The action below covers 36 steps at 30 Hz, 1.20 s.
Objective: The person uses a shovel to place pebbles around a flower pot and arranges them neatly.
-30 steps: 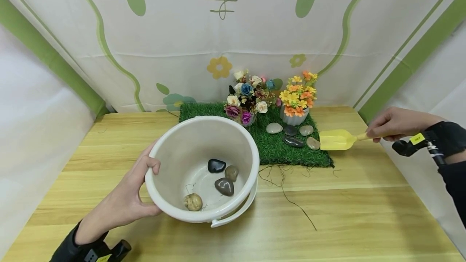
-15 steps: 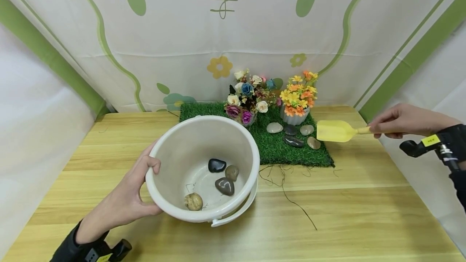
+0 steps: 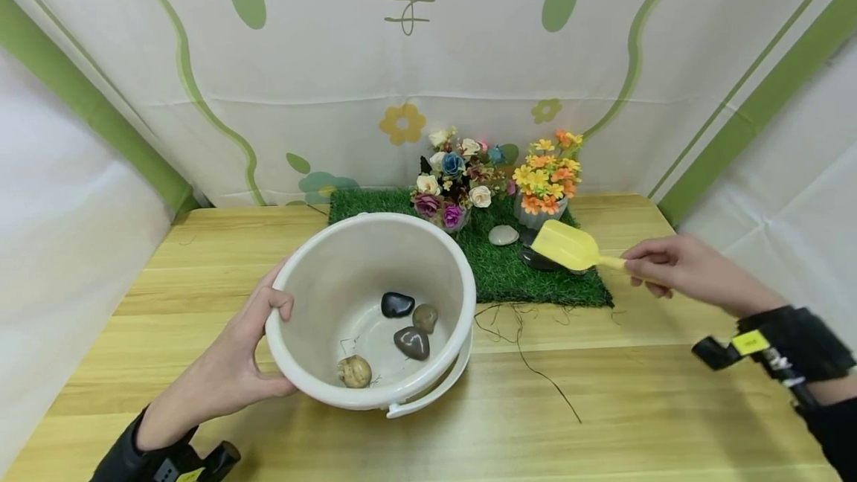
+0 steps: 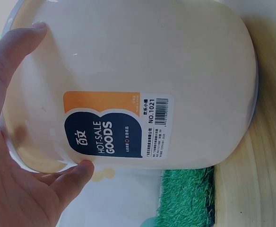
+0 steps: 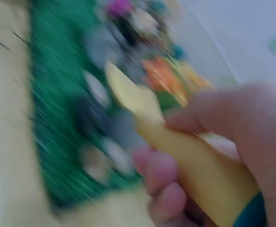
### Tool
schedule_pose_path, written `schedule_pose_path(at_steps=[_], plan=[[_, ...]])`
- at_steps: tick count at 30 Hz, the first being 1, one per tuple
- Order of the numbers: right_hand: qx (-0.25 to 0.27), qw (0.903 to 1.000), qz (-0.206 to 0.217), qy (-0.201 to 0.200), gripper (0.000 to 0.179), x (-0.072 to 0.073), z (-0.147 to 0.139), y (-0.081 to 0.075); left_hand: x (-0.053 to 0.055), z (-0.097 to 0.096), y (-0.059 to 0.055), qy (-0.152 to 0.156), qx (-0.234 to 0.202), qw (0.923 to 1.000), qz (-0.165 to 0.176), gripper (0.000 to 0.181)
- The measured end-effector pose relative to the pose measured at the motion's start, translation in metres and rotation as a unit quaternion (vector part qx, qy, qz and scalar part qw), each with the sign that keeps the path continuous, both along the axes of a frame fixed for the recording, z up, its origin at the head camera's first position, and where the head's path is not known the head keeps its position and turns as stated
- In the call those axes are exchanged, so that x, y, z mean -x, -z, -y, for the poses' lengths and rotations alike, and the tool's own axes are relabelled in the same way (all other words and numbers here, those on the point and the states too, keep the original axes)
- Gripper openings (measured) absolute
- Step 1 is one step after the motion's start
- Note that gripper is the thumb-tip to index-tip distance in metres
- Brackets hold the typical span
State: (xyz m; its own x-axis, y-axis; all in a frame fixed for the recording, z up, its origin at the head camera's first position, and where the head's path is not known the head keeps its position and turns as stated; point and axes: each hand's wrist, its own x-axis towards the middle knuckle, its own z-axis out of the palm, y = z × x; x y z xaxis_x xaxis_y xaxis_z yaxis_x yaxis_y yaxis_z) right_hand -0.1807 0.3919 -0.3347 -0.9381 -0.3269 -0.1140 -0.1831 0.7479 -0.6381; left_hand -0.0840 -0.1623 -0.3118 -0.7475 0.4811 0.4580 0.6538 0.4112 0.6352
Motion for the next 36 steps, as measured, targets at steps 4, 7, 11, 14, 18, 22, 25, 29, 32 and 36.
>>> schedule_pose_path(at_steps=[4, 7, 11, 14, 18, 22, 25, 29, 32, 36], plan=[[0.044, 0.9990, -0.005, -0.007, 0.033, -0.017, 0.044, 0.018, 0.001, -0.001, 0.000, 0.007, -0.004, 0.9999, -0.012, 0.059], [0.088, 0.9960, 0.016, -0.008, 0.036, -0.027, 0.078, 0.029, 0.001, -0.001, 0.000, 0.009, -0.006, 0.9998, -0.019, 0.059], [0.137, 0.9886, 0.061, -0.007, 0.033, -0.039, 0.115, 0.041, 0.001, -0.001, 0.001, 0.007, -0.004, 0.9997, -0.022, 0.060], [0.156, 0.9843, 0.082, -0.002, 0.027, -0.047, 0.136, 0.050, 0.001, -0.001, 0.001, 0.010, -0.005, 0.9997, -0.022, 0.060], [0.154, 0.9857, 0.067, 0.011, 0.025, -0.052, 0.155, 0.060, 0.001, 0.000, 0.001, 0.014, -0.011, 0.9996, -0.023, 0.060], [0.147, 0.9869, 0.060, 0.031, 0.024, -0.053, 0.167, 0.066, 0.001, 0.000, 0.001, 0.013, -0.010, 0.9996, -0.022, 0.059], [0.144, 0.9866, 0.070, 0.033, 0.025, -0.055, 0.174, 0.069, 0.001, 0.000, 0.001, 0.013, -0.008, 0.9997, -0.020, 0.059], [0.118, 0.9906, 0.064, 0.023, 0.026, -0.056, 0.180, 0.073, 0.001, 0.000, 0.001, 0.012, -0.008, 0.9998, -0.015, 0.059], [0.105, 0.9930, 0.052, 0.017, 0.026, -0.055, 0.183, 0.075, 0.001, 0.000, 0.001, 0.009, -0.008, 0.9999, -0.011, 0.059], [0.089, 0.9958, 0.022, 0.002, 0.025, -0.053, 0.181, 0.080, 0.001, 0.000, 0.001, 0.008, -0.005, 0.9999, -0.008, 0.058]])
